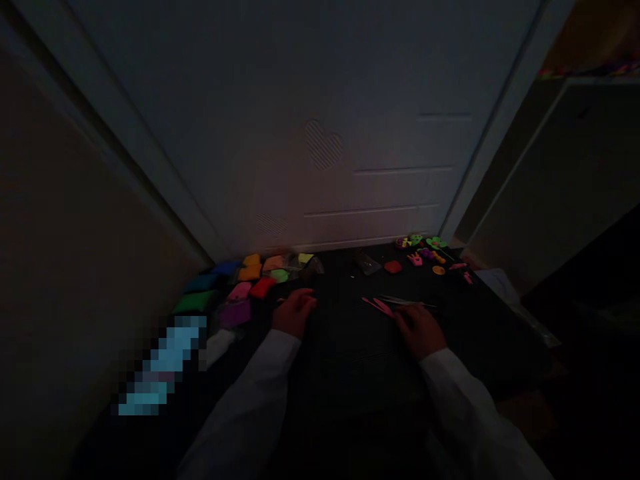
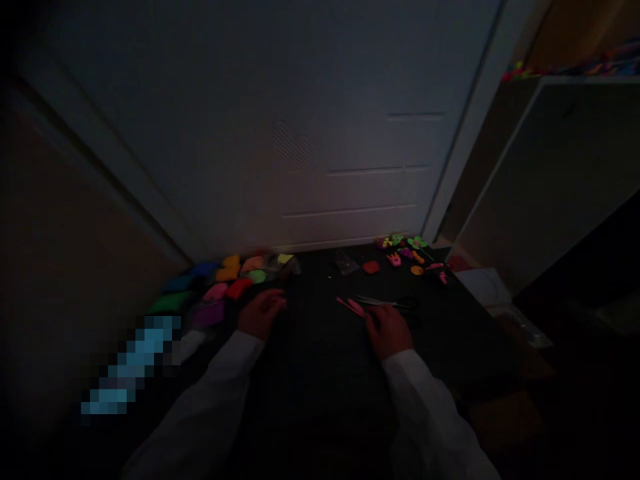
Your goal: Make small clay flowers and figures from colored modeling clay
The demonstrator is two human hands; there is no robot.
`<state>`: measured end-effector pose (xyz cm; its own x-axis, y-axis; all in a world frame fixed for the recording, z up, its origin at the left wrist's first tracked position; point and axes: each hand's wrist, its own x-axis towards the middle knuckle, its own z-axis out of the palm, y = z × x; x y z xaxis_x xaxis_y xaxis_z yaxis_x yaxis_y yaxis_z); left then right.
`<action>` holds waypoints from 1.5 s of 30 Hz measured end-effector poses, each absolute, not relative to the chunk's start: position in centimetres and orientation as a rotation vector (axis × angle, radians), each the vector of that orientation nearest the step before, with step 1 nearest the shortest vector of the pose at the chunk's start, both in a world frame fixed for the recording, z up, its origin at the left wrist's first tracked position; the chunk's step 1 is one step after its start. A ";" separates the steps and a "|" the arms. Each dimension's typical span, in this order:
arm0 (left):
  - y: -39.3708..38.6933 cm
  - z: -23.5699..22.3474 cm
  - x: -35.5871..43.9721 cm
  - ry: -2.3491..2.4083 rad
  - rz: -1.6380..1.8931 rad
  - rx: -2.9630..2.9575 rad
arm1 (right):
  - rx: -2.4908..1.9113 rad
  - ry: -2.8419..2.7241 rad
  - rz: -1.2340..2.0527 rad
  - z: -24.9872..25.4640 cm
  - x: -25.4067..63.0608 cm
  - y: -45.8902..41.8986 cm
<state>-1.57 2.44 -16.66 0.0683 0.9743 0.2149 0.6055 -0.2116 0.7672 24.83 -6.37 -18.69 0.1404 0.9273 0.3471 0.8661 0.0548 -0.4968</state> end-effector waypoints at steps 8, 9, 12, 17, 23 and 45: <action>1.1 -13.8 1.9 0.699 1.257 0.708 | -1.309 -1.764 0.225 -11.1 19.6 -4.9; 1.4 -13.6 1.9 0.671 1.259 0.696 | -1.236 -1.795 0.223 -10.4 18.5 -4.3; 2.3 -13.6 1.9 0.646 1.261 0.636 | -1.091 -1.808 0.195 -10.4 16.1 -1.8; 3.6 -16.0 2.4 0.685 1.229 0.454 | -1.129 -1.891 0.061 -13.8 14.9 1.1; 3.1 -17.4 2.9 0.755 1.152 0.368 | -1.198 -2.086 -0.013 -15.6 15.6 1.3; 5.6 -16.4 -6.2 1.925 0.874 1.909 | -1.499 -1.728 0.474 -17.6 15.5 2.2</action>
<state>-6.24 5.63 -16.43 -0.0781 0.9753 0.2067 0.7976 -0.0632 0.5998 15.52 2.22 -17.62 0.0041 0.9497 0.3132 0.6570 0.2336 -0.7168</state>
